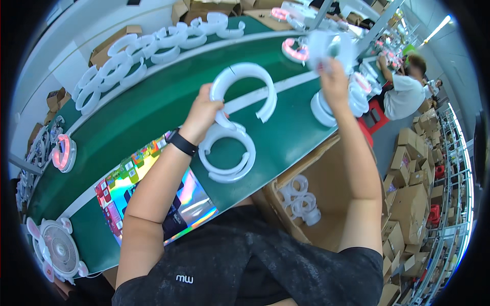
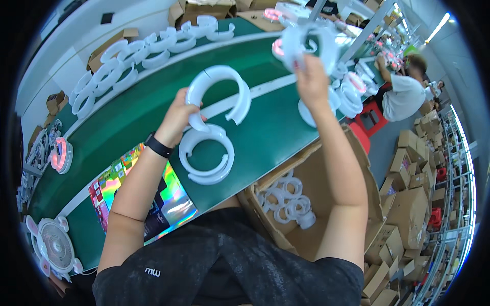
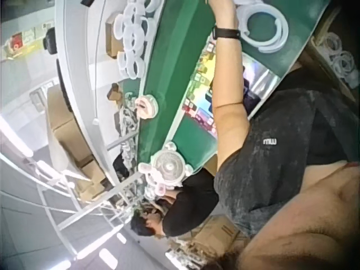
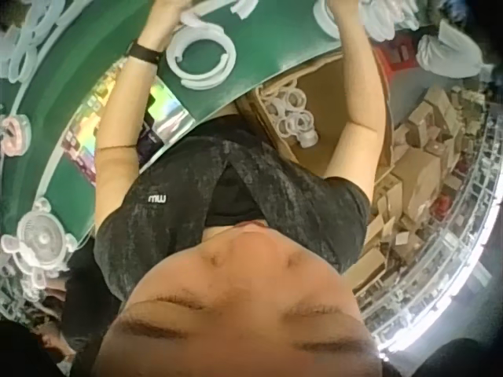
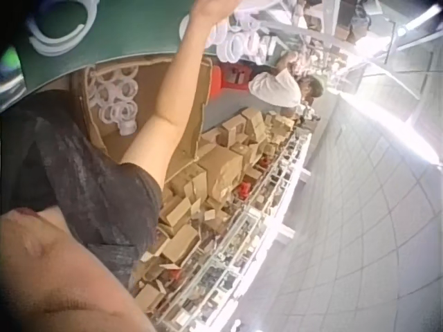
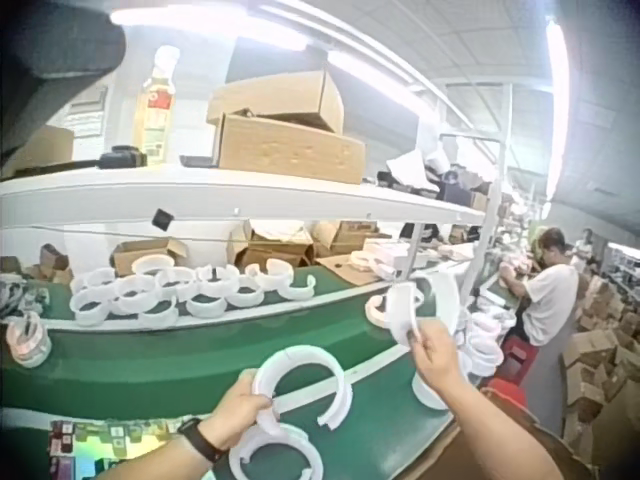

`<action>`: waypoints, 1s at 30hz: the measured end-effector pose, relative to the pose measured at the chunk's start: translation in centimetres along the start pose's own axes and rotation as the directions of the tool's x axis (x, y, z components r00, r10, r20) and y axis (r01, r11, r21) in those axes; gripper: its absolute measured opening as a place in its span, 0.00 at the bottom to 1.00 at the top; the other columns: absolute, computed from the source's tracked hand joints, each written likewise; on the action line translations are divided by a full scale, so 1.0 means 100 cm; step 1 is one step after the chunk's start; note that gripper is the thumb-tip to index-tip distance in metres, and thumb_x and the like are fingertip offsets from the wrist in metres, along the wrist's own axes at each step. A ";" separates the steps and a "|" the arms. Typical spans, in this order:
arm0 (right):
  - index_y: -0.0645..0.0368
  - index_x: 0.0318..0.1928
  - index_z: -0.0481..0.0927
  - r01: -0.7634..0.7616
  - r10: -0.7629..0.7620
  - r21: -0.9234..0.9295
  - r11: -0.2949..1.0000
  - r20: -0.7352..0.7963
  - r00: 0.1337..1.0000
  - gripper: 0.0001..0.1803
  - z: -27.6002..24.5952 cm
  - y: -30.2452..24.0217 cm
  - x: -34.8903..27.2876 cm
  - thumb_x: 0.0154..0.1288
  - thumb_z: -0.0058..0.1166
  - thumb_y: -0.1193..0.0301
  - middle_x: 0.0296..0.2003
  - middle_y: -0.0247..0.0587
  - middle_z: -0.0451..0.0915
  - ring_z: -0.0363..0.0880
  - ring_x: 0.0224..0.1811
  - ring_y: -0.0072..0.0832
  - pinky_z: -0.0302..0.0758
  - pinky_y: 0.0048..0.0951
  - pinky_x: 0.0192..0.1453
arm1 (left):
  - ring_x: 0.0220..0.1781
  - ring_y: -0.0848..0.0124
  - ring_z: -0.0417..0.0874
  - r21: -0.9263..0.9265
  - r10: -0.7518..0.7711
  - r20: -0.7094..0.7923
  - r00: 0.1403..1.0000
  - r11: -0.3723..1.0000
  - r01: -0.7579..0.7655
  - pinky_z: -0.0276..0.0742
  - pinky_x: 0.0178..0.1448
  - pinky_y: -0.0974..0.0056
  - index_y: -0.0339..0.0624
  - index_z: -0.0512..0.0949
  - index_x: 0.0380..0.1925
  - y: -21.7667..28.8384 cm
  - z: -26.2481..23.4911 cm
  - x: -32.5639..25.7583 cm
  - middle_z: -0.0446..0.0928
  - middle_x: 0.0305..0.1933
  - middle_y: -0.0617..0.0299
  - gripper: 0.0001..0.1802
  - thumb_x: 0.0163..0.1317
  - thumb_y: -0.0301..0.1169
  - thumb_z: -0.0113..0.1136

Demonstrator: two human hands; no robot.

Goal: Assembling electronic components and LED strips into light-up cat-ear headphones on an assembly line.

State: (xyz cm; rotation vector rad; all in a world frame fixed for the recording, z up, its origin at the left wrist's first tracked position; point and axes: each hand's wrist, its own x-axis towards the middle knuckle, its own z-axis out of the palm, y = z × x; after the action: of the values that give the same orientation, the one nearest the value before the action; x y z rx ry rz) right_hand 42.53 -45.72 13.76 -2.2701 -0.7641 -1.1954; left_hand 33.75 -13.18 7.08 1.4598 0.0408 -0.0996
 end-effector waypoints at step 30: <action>0.60 0.51 0.78 -0.167 0.039 0.209 0.964 0.505 0.862 0.20 0.007 -0.112 -0.120 0.60 0.63 0.67 0.49 0.46 0.80 0.80 0.49 0.42 0.78 0.37 0.50 | 0.66 0.51 0.72 0.676 -0.155 0.570 0.807 0.646 -0.354 0.66 0.69 0.61 0.25 0.70 0.61 -0.036 0.076 0.152 0.70 0.65 0.36 0.49 0.64 0.66 0.49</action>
State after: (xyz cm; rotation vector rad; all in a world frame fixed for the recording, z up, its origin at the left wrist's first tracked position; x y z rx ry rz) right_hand 29.95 -40.16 4.78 -2.3869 -0.8989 -0.4220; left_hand 48.27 -21.73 3.05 2.2271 -0.6908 -0.5309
